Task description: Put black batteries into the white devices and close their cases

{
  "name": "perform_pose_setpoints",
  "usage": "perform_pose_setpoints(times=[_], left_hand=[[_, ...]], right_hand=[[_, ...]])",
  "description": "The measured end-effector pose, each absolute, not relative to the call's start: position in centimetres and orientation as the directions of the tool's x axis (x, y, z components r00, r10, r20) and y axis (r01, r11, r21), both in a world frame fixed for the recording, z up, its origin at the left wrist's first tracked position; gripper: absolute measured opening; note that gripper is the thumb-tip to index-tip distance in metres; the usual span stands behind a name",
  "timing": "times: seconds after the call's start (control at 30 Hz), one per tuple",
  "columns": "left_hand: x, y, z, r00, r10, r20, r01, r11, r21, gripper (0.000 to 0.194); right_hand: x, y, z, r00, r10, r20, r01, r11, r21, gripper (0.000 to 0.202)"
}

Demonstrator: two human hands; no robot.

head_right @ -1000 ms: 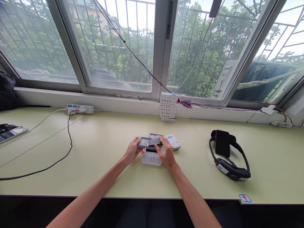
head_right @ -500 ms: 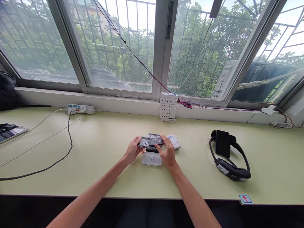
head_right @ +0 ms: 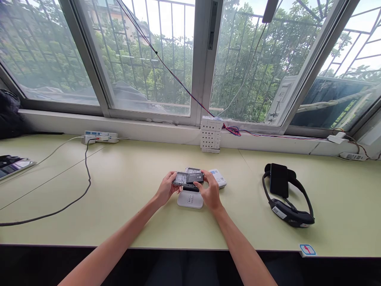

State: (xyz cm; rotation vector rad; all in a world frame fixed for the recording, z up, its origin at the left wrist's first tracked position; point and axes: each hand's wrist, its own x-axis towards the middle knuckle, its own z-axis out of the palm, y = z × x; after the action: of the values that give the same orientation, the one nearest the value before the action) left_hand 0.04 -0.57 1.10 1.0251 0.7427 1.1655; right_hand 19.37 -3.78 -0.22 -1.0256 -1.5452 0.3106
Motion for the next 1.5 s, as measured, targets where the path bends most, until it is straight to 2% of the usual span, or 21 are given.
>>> perform_pose_setpoints(times=[1.5], left_hand=[[-0.21,-0.66,0.76,0.291,0.955,0.052,-0.312,0.043,0.949,0.032]], right_hand=[[19.71,-3.55,-0.67,0.037,0.727,0.686,0.44,0.604,-0.664,0.037]])
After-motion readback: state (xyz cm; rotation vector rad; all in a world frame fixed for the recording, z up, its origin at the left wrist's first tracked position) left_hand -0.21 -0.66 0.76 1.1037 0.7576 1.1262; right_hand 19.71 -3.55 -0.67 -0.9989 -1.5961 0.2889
